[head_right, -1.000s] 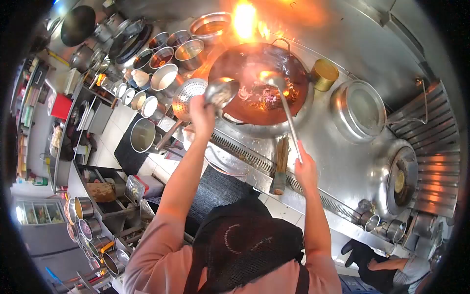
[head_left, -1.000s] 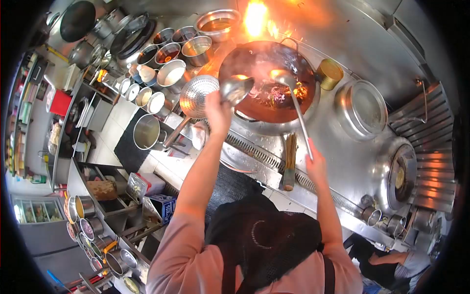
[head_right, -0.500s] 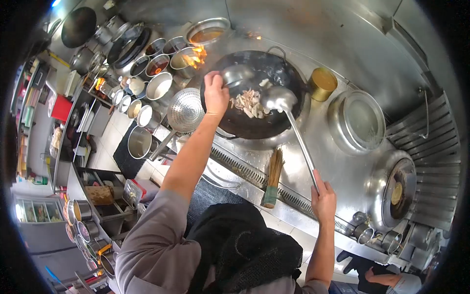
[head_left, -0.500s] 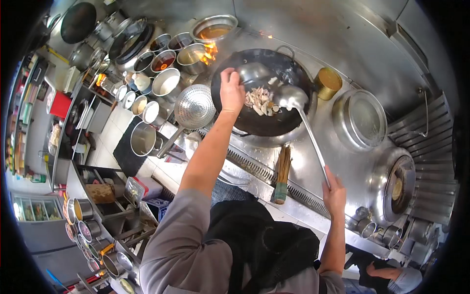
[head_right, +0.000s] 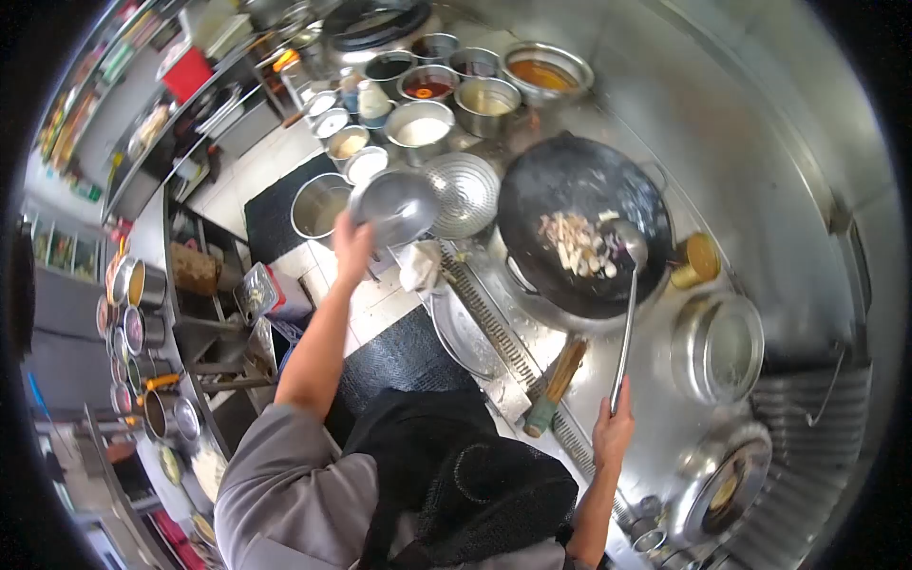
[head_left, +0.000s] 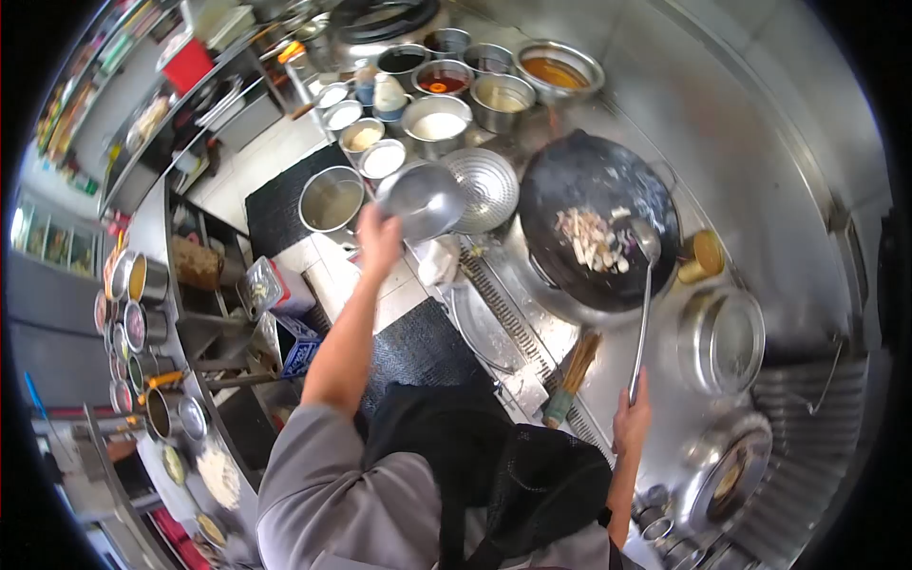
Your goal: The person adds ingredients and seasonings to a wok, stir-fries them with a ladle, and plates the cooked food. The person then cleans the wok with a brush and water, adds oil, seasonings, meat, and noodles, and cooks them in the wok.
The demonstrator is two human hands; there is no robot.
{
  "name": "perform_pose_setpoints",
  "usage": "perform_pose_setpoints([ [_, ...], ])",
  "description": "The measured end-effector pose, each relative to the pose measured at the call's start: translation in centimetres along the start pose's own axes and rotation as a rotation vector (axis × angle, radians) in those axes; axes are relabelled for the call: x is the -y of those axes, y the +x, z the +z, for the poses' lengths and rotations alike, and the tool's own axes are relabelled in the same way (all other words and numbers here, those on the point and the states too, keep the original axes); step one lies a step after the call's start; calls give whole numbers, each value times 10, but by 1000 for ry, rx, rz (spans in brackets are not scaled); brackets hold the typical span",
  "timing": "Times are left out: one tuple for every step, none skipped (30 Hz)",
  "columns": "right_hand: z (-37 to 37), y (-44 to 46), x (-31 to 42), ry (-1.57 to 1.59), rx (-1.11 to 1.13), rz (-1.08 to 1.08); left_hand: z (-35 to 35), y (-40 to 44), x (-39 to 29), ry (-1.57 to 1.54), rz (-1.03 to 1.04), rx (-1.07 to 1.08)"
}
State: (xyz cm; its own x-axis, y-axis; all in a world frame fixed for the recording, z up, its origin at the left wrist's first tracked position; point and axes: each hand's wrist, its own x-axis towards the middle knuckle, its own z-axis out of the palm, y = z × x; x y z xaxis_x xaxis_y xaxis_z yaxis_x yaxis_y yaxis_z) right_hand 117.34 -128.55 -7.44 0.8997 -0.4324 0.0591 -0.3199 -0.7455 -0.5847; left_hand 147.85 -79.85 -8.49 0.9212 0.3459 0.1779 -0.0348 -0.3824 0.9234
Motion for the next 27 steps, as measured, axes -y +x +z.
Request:
perform_pose_setpoints([
  [1,14,24,-3,9,-31,-43,-7,65,-241,-68,-151],
  [0,27,64,109,50,96,-101,-31,61,-365,-225,-173],
  [5,39,92,219,99,217,-142,-51,69,-533,-351,-429],
  [27,59,90,356,76,105,-185,-75,76,-544,-353,-554],
  [33,75,116,480,67,122,-227,-102,81,-549,-354,-715],
  [50,97,152,605,109,120,-264,-125,96,-493,-388,-881],
  [83,136,131,614,118,18,-301,-156,121,-428,-434,-1079],
  [89,153,167,795,170,130,-340,-188,148,-321,-502,-1157],
  [111,194,169,759,246,41,-373,-216,171,-228,-638,-1387],
  [128,225,184,682,228,35,-392,-225,146,-218,-674,-1558],
  [132,235,222,675,338,-63,-417,-246,179,-386,-486,-1707],
  [150,246,239,784,280,-68,-429,-254,181,-373,-498,-1779],
  [150,252,272,669,292,-108,-439,-266,178,-371,-502,-1819],
  [160,259,291,722,307,-94,-452,-275,178,-425,-454,-1876],
  [165,269,303,778,305,-66,-466,-277,181,-480,-403,-1911],
  [167,274,315,771,280,-59,-478,-283,190,-542,-317,-1902],
  [171,278,328,801,338,-57,-491,-279,181,-527,-364,-1917],
  [180,282,342,832,403,-54,-507,-287,190,-566,-193,-1982],
  [187,282,352,838,384,-41,-522,-296,190,-470,-188,-2015],
  [193,283,359,840,354,-21,-542,-312,194,-481,-195,-2102],
  [203,291,358,939,413,18,-554,-335,188,400,-834,-1803],
  [214,309,342,1041,439,53,-561,-362,184,1230,-1259,-1181],
  [228,344,310,1158,607,4,-572,-404,217,1331,-852,-1191],
  [210,293,376,940,388,90,-581,-400,184,927,-1010,-1155],
  [205,284,398,907,426,98,-598,-415,207,809,-1026,-1237],
  [219,299,379,1165,495,164,-565,-343,126,1085,-1300,-992],
  [221,297,391,974,419,117,-597,-409,208,1106,-1061,-924],
])
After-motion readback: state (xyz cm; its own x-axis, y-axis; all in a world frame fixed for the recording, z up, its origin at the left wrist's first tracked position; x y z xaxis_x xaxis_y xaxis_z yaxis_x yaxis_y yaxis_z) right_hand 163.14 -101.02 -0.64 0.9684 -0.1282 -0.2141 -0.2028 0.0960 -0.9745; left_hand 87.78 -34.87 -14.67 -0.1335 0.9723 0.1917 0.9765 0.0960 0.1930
